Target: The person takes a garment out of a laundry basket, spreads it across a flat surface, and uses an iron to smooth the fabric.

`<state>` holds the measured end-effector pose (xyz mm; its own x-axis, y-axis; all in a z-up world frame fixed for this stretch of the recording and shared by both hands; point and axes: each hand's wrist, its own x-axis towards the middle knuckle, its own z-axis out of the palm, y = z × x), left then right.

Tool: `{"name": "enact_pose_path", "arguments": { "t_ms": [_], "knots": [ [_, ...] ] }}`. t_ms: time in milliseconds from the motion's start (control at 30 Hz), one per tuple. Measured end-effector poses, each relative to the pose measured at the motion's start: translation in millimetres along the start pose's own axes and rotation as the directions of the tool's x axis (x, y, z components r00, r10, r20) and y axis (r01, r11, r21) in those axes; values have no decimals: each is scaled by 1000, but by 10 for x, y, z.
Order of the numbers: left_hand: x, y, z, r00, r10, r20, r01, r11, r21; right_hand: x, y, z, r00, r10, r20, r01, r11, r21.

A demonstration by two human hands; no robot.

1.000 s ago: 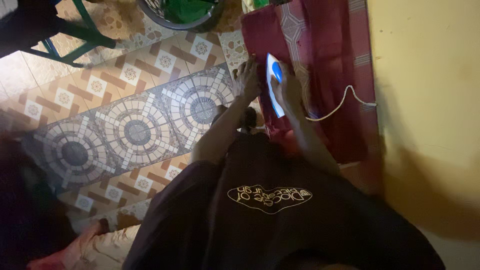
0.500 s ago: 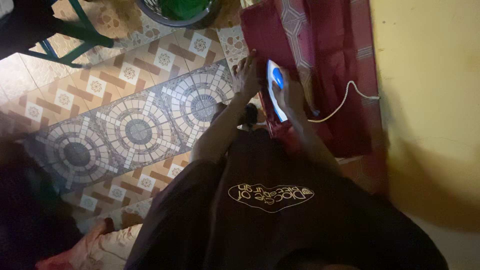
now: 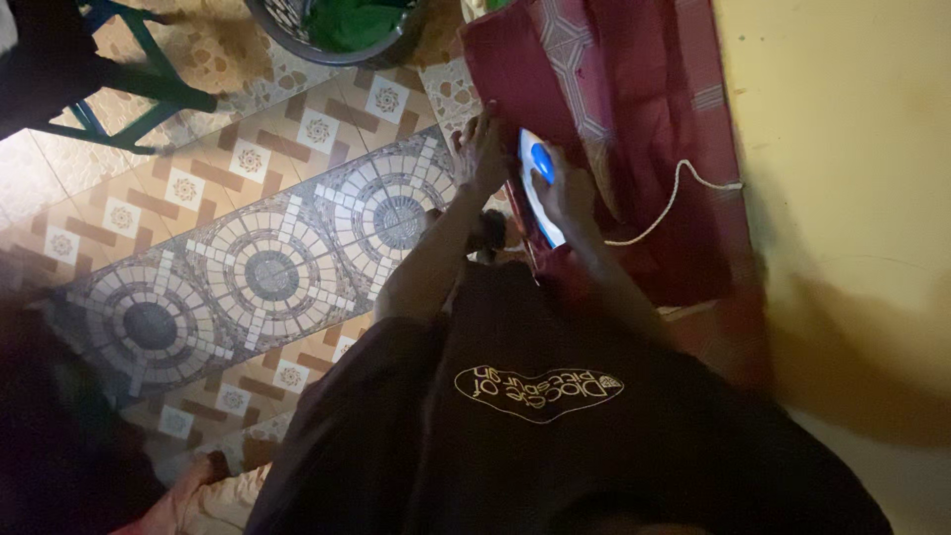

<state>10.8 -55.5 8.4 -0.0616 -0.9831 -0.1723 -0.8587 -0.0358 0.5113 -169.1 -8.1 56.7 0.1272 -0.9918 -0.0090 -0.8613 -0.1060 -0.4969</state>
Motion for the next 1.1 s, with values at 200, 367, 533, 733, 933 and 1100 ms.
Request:
{"name": "enact_pose_path", "arguments": {
  "t_ms": [200, 367, 533, 733, 933, 1100],
  "knots": [
    [227, -35, 34, 998, 2, 61, -10, 991, 131, 377, 121, -275, 982, -78, -172, 109, 978, 179],
    [456, -47, -25, 992, -52, 119, 36, 991, 133, 493, 61, -330, 991, -84, -100, 93, 992, 89],
    [532, -103, 40, 991, -54, 119, 38, 990, 133, 277, 44, -167, 979, -204, -5, 199, 947, 251],
    [442, -116, 88, 998, -24, 57, 19, 996, 91, 492, 177, 118, 993, -42, -110, 51, 995, 86],
    [524, -167, 161, 998, -18, 63, 12, 995, 100, 73, -11, -142, 982, -188, 12, 183, 966, 182],
    [398, -258, 805, 983, -57, -172, 56, 998, -11, 143, -90, -160, 995, 70, 64, -73, 996, 42]
  ]
}}
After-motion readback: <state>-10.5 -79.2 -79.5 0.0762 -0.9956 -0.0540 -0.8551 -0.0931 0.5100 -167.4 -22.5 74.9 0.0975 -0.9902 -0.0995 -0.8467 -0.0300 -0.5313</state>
